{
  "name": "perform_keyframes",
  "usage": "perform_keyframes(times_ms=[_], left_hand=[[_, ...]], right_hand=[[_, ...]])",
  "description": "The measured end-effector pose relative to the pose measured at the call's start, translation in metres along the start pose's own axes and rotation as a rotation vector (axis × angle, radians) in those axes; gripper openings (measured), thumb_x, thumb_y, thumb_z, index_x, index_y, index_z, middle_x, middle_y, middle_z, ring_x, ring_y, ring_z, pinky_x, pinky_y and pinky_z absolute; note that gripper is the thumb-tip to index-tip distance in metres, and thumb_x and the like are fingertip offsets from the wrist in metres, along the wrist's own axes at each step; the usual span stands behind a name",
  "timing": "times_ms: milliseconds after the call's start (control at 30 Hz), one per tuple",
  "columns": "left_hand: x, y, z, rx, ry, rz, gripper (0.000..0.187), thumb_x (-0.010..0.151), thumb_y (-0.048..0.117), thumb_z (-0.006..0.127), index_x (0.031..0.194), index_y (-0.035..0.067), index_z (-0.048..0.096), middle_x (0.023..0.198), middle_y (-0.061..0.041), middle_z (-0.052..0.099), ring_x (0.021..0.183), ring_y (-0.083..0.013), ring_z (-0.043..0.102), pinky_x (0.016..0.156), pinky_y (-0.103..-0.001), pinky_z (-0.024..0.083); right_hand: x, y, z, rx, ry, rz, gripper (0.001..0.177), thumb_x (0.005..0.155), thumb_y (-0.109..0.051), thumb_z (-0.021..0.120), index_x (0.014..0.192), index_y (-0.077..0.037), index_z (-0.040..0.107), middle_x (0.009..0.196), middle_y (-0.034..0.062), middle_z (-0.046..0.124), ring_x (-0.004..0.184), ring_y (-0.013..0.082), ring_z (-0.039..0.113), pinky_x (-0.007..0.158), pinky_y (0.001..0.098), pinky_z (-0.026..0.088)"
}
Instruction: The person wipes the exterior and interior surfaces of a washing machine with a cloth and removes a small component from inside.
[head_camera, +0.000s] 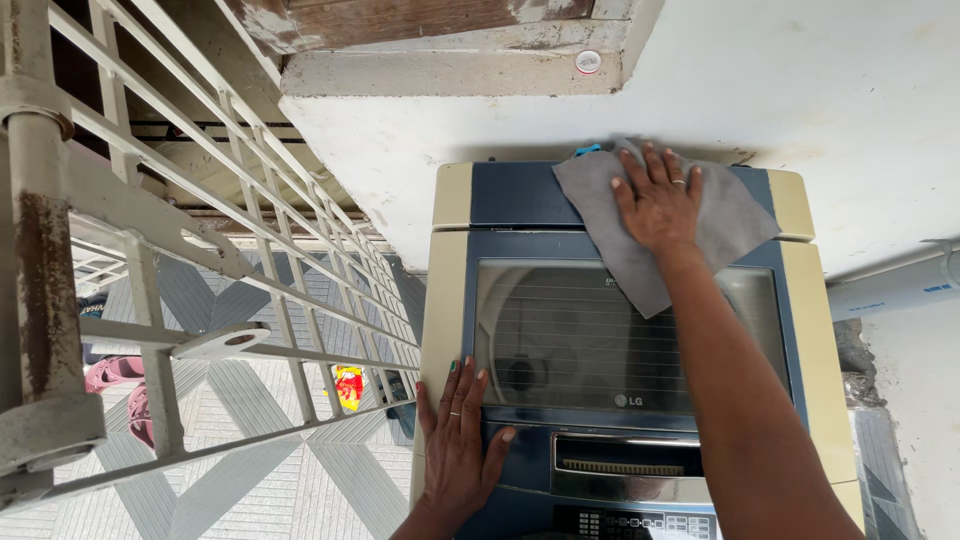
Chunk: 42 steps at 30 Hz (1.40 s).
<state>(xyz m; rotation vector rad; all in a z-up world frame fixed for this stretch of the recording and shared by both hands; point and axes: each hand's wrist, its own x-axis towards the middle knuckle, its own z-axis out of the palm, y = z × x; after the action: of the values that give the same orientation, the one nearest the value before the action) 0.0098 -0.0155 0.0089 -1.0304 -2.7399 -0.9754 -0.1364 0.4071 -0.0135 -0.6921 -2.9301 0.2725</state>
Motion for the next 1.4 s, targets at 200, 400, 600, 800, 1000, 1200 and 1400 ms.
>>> perform_keyframes(times_ms=[200, 400, 600, 800, 1000, 1200, 1400], left_hand=[[-0.002, -0.002, 0.007, 0.07, 0.016, 0.004, 0.068, 0.105, 0.052, 0.036, 0.156, 0.007, 0.036, 0.165, -0.019, 0.034, 0.156, -0.0358, 0.024, 0.124, -0.063, -0.005], [-0.002, -0.003, 0.009, 0.105, 0.012, 0.024, 0.065, 0.105, 0.052, 0.038, 0.154, 0.009, 0.04, 0.164, -0.019, 0.034, 0.156, -0.0366, 0.022, 0.122, -0.065, -0.006], [-0.002, -0.003, 0.009, 0.122, 0.003, 0.034, 0.065, 0.104, 0.051, 0.04, 0.154, 0.009, 0.039, 0.164, -0.018, 0.034, 0.156, -0.0374, 0.02, 0.121, -0.066, -0.006], [0.0, -0.001, 0.007, 0.127, -0.011, 0.037, 0.066, 0.103, 0.052, 0.041, 0.154, 0.01, 0.039, 0.163, -0.018, 0.033, 0.155, -0.0378, 0.018, 0.119, -0.068, -0.007], [0.003, 0.001, 0.003, 0.137, -0.024, 0.042, 0.065, 0.103, 0.053, 0.041, 0.152, 0.01, 0.039, 0.162, -0.018, 0.034, 0.156, -0.0387, 0.016, 0.119, -0.068, -0.007], [0.004, -0.001, 0.004, 0.14, -0.064, 0.035, 0.065, 0.103, 0.051, 0.042, 0.152, 0.008, 0.039, 0.161, -0.019, 0.033, 0.154, -0.0385, 0.016, 0.118, -0.068, -0.007], [0.003, -0.002, 0.005, 0.145, -0.049, 0.026, 0.065, 0.103, 0.051, 0.042, 0.151, 0.007, 0.039, 0.161, -0.017, 0.036, 0.154, -0.0377, 0.018, 0.12, -0.067, -0.007]], right_hand=[[-0.052, 0.146, -0.022, -0.025, 0.063, 0.3, 0.068, 0.103, -0.06, 0.022, 0.162, -0.026, 0.032, 0.17, 0.0076, 0.022, 0.155, 0.0323, 0.019, 0.123, 0.0578, 0.012], [-0.091, 0.175, -0.009, -0.049, 0.153, 0.294, 0.07, 0.108, -0.055, 0.028, 0.162, -0.01, 0.036, 0.167, 0.0217, 0.028, 0.149, 0.0418, 0.029, 0.116, 0.0581, 0.033], [-0.111, 0.141, 0.001, -0.173, 0.356, 0.171, 0.052, 0.11, -0.048, 0.055, 0.132, -0.001, 0.058, 0.133, 0.0223, 0.049, 0.125, 0.0425, 0.048, 0.106, 0.0573, 0.043], [-0.106, 0.105, -0.007, -0.095, 0.407, 0.047, 0.052, 0.105, -0.053, 0.061, 0.116, -0.002, 0.067, 0.12, 0.0186, 0.054, 0.117, 0.0393, 0.049, 0.1, 0.0558, 0.043], [-0.102, 0.003, 0.001, 0.002, 0.484, -0.178, 0.052, 0.104, -0.054, 0.062, 0.114, -0.004, 0.07, 0.114, 0.0131, 0.056, 0.113, 0.0339, 0.049, 0.097, 0.0536, 0.04], [-0.099, -0.136, 0.012, 0.134, 0.443, -0.44, 0.06, 0.101, -0.059, 0.058, 0.122, -0.004, 0.065, 0.12, 0.0141, 0.051, 0.115, 0.0333, 0.047, 0.104, 0.0515, 0.035], [-0.096, -0.207, 0.015, 0.096, 0.368, -0.569, 0.068, 0.092, -0.059, 0.061, 0.126, -0.001, 0.063, 0.12, 0.0135, 0.049, 0.116, 0.0306, 0.045, 0.107, 0.0514, 0.033]])
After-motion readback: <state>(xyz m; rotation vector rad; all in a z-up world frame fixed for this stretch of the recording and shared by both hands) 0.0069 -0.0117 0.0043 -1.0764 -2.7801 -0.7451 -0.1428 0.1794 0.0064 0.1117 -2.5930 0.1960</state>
